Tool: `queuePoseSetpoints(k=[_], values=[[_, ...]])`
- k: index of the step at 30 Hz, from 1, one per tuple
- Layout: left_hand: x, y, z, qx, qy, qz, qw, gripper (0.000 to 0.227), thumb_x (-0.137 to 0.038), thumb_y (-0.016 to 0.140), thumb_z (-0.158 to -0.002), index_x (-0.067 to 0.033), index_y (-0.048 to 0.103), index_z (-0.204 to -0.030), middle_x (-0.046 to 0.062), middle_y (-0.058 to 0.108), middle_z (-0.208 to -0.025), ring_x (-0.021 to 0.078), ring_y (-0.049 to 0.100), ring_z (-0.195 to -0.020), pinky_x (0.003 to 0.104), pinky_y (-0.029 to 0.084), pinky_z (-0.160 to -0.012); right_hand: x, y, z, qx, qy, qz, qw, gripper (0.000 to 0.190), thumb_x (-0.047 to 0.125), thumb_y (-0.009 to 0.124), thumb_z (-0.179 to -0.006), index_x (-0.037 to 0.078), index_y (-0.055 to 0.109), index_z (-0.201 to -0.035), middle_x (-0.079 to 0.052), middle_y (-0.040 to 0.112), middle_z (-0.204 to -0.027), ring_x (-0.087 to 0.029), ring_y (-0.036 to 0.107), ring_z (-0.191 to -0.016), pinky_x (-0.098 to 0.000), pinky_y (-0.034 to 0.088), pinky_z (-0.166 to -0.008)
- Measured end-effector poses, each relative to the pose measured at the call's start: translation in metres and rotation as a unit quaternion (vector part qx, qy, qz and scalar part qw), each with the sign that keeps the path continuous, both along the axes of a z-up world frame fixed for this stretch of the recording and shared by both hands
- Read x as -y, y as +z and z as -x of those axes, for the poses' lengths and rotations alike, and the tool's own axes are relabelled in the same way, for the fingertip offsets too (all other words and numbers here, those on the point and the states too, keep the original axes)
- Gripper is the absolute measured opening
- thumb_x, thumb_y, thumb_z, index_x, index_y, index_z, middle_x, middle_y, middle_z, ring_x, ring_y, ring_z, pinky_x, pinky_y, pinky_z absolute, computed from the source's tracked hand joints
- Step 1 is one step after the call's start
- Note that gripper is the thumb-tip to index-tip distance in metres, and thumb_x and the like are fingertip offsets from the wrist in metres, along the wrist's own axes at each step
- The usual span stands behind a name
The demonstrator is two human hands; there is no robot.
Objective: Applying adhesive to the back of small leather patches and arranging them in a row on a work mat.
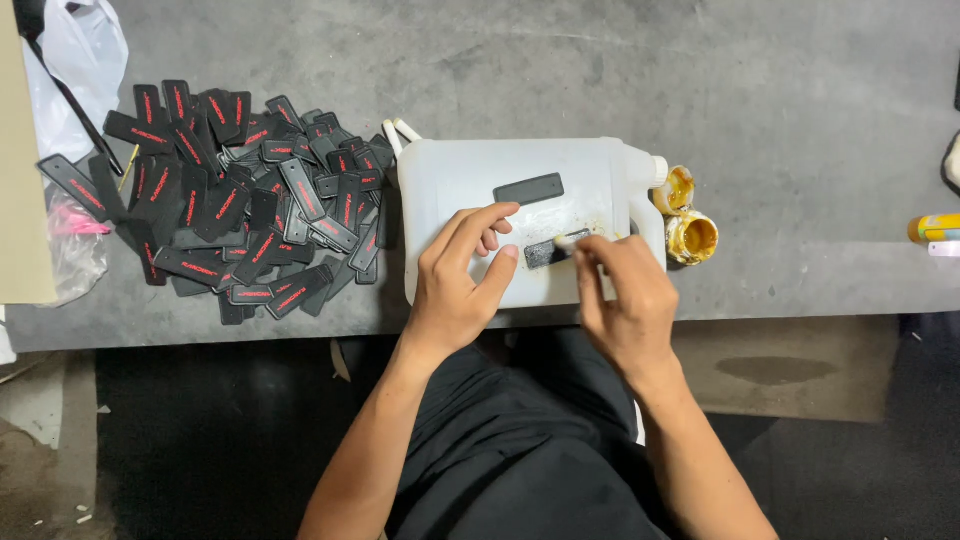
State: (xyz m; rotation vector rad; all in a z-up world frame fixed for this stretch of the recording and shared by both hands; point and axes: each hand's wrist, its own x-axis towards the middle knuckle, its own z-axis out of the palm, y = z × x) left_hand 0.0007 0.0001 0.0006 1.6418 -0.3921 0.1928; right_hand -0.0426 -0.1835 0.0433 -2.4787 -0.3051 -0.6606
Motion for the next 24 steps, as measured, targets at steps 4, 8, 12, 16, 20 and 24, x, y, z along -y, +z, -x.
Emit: queuePoseSetpoints(k=[4,8,12,16,20,24], values=[[-0.001,0.000,0.001,0.000,-0.001,0.000,1.000,0.030,-0.008,0.064,-0.096,-0.0029,0.066,-0.125,0.013,0.066,-0.097,0.0221,0.062,-0.080,0.035,0.057,-0.075,0.019,-0.009,0.000,0.023,-0.016,0.060,0.998,0.010,-0.005,0.073,-0.094,0.001,0.075,-0.101,-0.009,0.066,-0.074,-0.025,0.062,-0.066,-0.0342,0.051,-0.063],[-0.003,0.003,0.000,0.002,-0.006,0.003,1.000,0.030,-0.008,0.064,-0.096,-0.0035,0.066,-0.126,0.012,0.066,-0.097,0.0219,0.062,-0.081,0.035,0.057,-0.075,0.015,-0.006,-0.002,0.018,-0.023,0.062,0.998,0.009,-0.005,0.073,-0.095,0.003,0.075,-0.100,-0.008,0.063,-0.073,-0.025,0.061,-0.066,-0.0344,0.052,-0.065],[-0.002,0.003,0.000,0.002,-0.010,0.002,1.000,0.031,-0.007,0.064,-0.096,-0.0030,0.065,-0.126,0.013,0.066,-0.098,0.0228,0.062,-0.081,0.036,0.057,-0.075,0.025,-0.006,-0.006,0.019,-0.028,0.077,0.996,0.008,-0.005,0.073,-0.096,0.002,0.074,-0.100,-0.009,0.063,-0.073,-0.026,0.061,-0.066,-0.0369,0.052,-0.065],[-0.003,0.003,-0.001,0.003,-0.011,0.005,1.000,0.031,-0.007,0.064,-0.096,-0.0031,0.065,-0.126,0.012,0.066,-0.097,0.0222,0.062,-0.081,0.035,0.057,-0.076,0.036,0.001,0.001,-0.009,-0.021,0.075,0.997,0.006,-0.002,0.074,-0.096,0.004,0.074,-0.098,-0.007,0.063,-0.072,-0.026,0.061,-0.067,-0.0355,0.053,-0.067],[-0.003,0.004,0.000,0.001,-0.014,0.005,1.000,0.030,-0.008,0.064,-0.096,-0.0030,0.065,-0.126,0.012,0.066,-0.097,0.0218,0.062,-0.081,0.035,0.057,-0.076,0.036,0.003,-0.002,-0.012,0.002,0.065,0.998,0.011,-0.007,0.073,-0.094,0.003,0.074,-0.099,-0.008,0.063,-0.071,-0.026,0.061,-0.067,-0.0349,0.053,-0.066],[-0.003,0.004,0.000,0.002,-0.013,0.001,1.000,0.030,-0.010,0.063,-0.097,-0.0021,0.065,-0.126,0.013,0.066,-0.097,0.0222,0.062,-0.081,0.035,0.057,-0.075,0.031,0.001,-0.006,-0.002,0.035,0.045,0.998,0.010,-0.006,0.074,-0.093,0.003,0.074,-0.098,-0.009,0.065,-0.073,-0.028,0.061,-0.067,-0.0383,0.052,-0.064]])
